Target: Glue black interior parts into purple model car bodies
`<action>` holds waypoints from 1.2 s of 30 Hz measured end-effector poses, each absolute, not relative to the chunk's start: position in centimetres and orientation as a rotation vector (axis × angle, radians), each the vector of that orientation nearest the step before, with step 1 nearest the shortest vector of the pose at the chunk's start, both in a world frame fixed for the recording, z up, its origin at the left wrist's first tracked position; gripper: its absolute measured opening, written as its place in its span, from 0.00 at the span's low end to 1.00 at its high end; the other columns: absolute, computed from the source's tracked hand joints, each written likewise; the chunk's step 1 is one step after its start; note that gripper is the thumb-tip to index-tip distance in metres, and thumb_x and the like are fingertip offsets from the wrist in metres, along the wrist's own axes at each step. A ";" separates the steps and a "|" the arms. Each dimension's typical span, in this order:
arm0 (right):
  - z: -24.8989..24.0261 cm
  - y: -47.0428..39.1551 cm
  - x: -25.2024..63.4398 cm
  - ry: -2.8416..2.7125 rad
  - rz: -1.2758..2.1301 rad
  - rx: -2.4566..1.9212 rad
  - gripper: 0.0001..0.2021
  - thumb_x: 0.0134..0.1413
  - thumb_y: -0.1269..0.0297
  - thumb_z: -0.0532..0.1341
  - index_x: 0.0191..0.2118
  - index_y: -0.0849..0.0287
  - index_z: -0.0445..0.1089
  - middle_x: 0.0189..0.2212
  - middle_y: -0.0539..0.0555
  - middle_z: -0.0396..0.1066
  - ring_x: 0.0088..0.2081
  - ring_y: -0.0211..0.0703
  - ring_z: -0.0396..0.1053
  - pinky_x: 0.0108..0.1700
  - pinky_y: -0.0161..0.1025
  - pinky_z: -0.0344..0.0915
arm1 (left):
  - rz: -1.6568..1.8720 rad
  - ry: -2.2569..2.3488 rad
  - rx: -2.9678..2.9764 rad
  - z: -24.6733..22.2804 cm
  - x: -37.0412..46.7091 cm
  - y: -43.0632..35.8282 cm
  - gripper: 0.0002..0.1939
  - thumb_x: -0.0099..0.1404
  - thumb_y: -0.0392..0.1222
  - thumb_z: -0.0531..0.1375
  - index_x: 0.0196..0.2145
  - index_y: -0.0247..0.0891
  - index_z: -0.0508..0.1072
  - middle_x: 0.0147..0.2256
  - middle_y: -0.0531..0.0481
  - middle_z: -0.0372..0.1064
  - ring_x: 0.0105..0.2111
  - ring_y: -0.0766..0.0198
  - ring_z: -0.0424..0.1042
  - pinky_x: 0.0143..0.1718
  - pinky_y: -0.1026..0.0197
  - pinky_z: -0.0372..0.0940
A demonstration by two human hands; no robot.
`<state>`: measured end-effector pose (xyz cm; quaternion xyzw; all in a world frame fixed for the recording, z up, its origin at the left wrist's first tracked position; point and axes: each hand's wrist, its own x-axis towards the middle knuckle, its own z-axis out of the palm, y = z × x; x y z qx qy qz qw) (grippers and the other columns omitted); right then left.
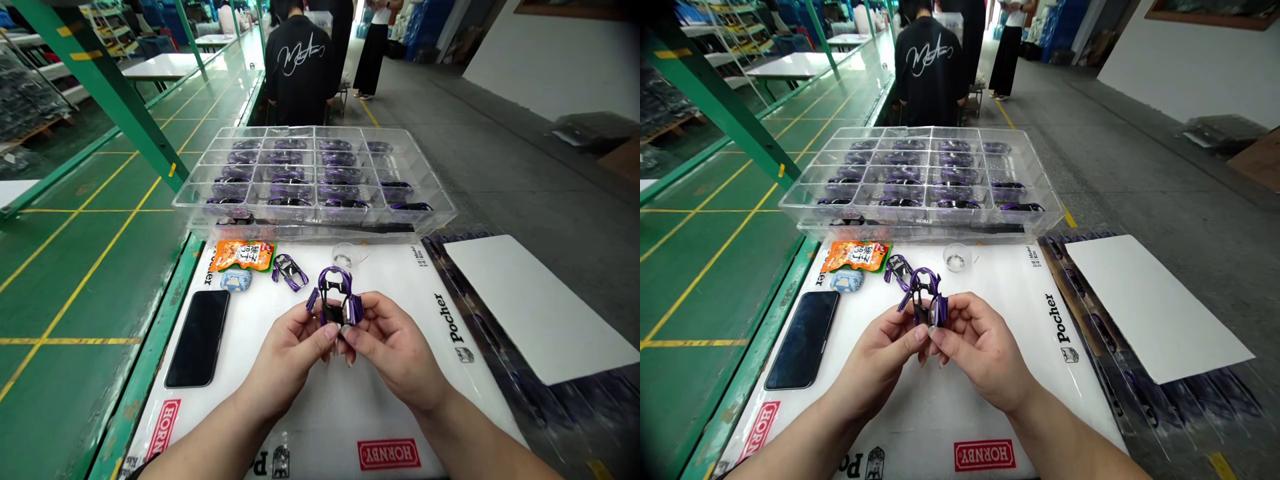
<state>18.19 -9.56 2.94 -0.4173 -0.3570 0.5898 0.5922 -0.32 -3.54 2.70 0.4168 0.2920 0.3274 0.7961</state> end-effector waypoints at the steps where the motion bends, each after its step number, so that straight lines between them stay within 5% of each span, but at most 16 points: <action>1: 3.0 -9.6 18.2 -0.831 1.370 -0.977 0.13 0.71 0.57 0.80 0.51 0.55 0.80 0.36 0.53 0.83 0.34 0.40 0.81 0.36 0.35 0.80 | 0.704 0.650 0.887 2.6 -0.3 -3.6 0.20 0.74 0.50 0.78 0.57 0.38 0.87 0.37 0.49 0.80 0.34 0.63 0.77 0.36 0.61 0.67; 9: 3.0 -10.0 18.0 -0.883 1.208 -1.127 0.14 0.66 0.56 0.82 0.48 0.53 0.82 0.34 0.49 0.79 0.32 0.38 0.76 0.38 0.36 0.79 | 0.729 0.776 0.836 2.4 -0.3 -3.5 0.30 0.70 0.50 0.80 0.66 0.41 0.82 0.52 0.43 0.81 0.39 0.61 0.77 0.36 0.61 0.73; 24: 3.3 -9.7 18.2 -0.949 1.287 -1.113 0.12 0.76 0.52 0.75 0.54 0.53 0.84 0.34 0.52 0.82 0.35 0.42 0.82 0.40 0.39 0.82 | 0.650 0.768 0.702 3.1 -0.2 -3.2 0.33 0.72 0.50 0.79 0.68 0.40 0.78 0.45 0.44 0.84 0.37 0.59 0.82 0.35 0.60 0.72; 30: 2.8 -10.7 18.0 -1.160 1.128 -1.093 0.08 0.79 0.59 0.72 0.57 0.48 0.84 0.47 0.56 0.84 0.43 0.48 0.84 0.49 0.49 0.84 | 0.674 0.716 0.670 3.2 -0.4 -3.2 0.29 0.73 0.49 0.78 0.67 0.46 0.80 0.44 0.47 0.83 0.39 0.60 0.80 0.37 0.61 0.72; 36: 3.1 -11.5 18.4 -1.193 0.806 -1.086 0.10 0.78 0.67 0.71 0.55 0.42 0.86 0.41 0.53 0.82 0.37 0.47 0.79 0.43 0.49 0.79 | 0.670 0.646 0.639 3.6 -0.5 -3.4 0.31 0.70 0.49 0.80 0.67 0.46 0.81 0.48 0.42 0.85 0.39 0.60 0.78 0.36 0.61 0.71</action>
